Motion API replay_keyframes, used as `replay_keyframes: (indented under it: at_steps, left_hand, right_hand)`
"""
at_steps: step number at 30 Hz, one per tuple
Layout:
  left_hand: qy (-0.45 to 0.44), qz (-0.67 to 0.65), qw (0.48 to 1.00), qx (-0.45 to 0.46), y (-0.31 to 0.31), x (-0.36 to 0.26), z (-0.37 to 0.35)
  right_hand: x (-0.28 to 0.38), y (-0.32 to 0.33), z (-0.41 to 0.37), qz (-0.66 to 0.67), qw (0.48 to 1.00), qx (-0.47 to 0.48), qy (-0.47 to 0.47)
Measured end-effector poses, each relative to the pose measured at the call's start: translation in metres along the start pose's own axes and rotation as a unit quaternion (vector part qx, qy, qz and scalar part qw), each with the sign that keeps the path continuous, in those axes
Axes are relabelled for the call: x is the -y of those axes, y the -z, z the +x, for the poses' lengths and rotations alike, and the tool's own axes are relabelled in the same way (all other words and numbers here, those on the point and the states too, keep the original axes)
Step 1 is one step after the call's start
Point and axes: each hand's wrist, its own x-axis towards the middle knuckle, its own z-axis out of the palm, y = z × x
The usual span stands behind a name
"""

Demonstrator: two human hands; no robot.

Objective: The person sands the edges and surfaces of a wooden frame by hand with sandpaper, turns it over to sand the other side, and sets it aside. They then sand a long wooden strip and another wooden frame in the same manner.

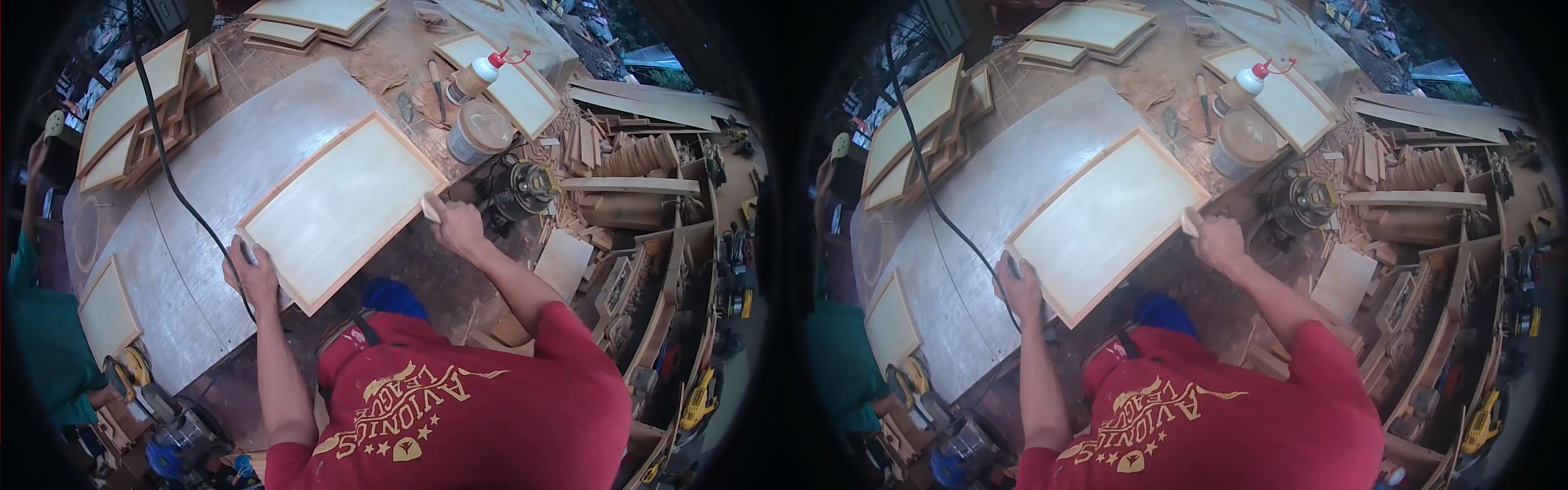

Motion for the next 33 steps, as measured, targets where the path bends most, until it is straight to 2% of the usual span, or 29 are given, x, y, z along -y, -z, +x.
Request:
replay_keyframes:
  at_steps: [3,5,7,8,10,13,18,21,23,26,27,28,29,31,32,33]
  left_hand:
    - [-0.007,0.000,1.000,0.006,0.001,0.000,0.003]
    - [-0.010,0.005,1.000,-0.002,-0.002,0.003,0.002]
    - [-0.005,-0.012,1.000,-0.003,0.000,0.001,0.002]
    - [-0.004,-0.018,1.000,0.000,0.001,-0.001,0.001]
    - [0.006,-0.024,1.000,-0.006,-0.003,0.001,0.001]
    - [0.003,-0.013,0.999,-0.031,-0.010,0.004,0.000]
    - [-0.005,-0.016,0.999,-0.041,-0.003,-0.003,0.001]
    - [-0.003,-0.018,0.999,-0.045,-0.001,-0.005,0.000]
    - [-0.007,-0.022,0.999,-0.042,-0.002,-0.005,0.000]
    - [-0.013,-0.006,0.998,-0.058,-0.006,0.000,0.001]
    - [-0.014,-0.007,0.998,-0.062,-0.005,-0.001,0.002]
    - [-0.013,-0.010,0.998,-0.062,-0.004,-0.002,0.002]
    - [-0.015,-0.017,0.998,-0.061,-0.003,-0.003,0.002]
    - [-0.015,-0.025,0.998,-0.058,0.000,-0.004,0.001]
    - [-0.016,-0.030,0.998,-0.059,0.000,-0.006,0.002]
    - [-0.016,-0.030,0.998,-0.057,0.000,-0.006,0.004]
  right_hand:
    - [-0.021,-0.001,0.001,-0.052,0.998,0.019,-0.028]
    - [-0.024,-0.003,0.006,0.001,0.998,0.001,-0.056]
    - [0.007,-0.017,-0.006,0.079,0.994,-0.017,-0.068]
    - [0.029,-0.025,-0.016,0.027,0.999,-0.031,-0.011]
    - [0.091,-0.011,-0.038,0.084,0.995,0.039,0.040]
    - [0.154,-0.015,-0.054,0.141,0.977,0.048,0.154]
    - [0.225,-0.012,-0.062,0.192,0.937,0.174,0.235]
    - [0.212,-0.013,-0.062,0.169,0.939,0.126,0.272]
    - [0.192,-0.011,-0.057,0.148,0.946,0.125,0.260]
    - [0.161,0.018,-0.040,0.107,0.956,0.173,0.213]
    - [0.160,0.024,-0.036,0.100,0.953,0.198,0.204]
    - [0.169,0.013,-0.039,0.104,0.956,0.176,0.211]
    - [0.180,-0.005,-0.044,0.136,0.949,0.141,0.245]
    - [0.213,-0.014,-0.052,0.162,0.932,0.143,0.290]
    - [0.221,-0.008,-0.053,0.141,0.935,0.185,0.267]
    - [0.216,-0.002,-0.050,0.133,0.939,0.177,0.264]
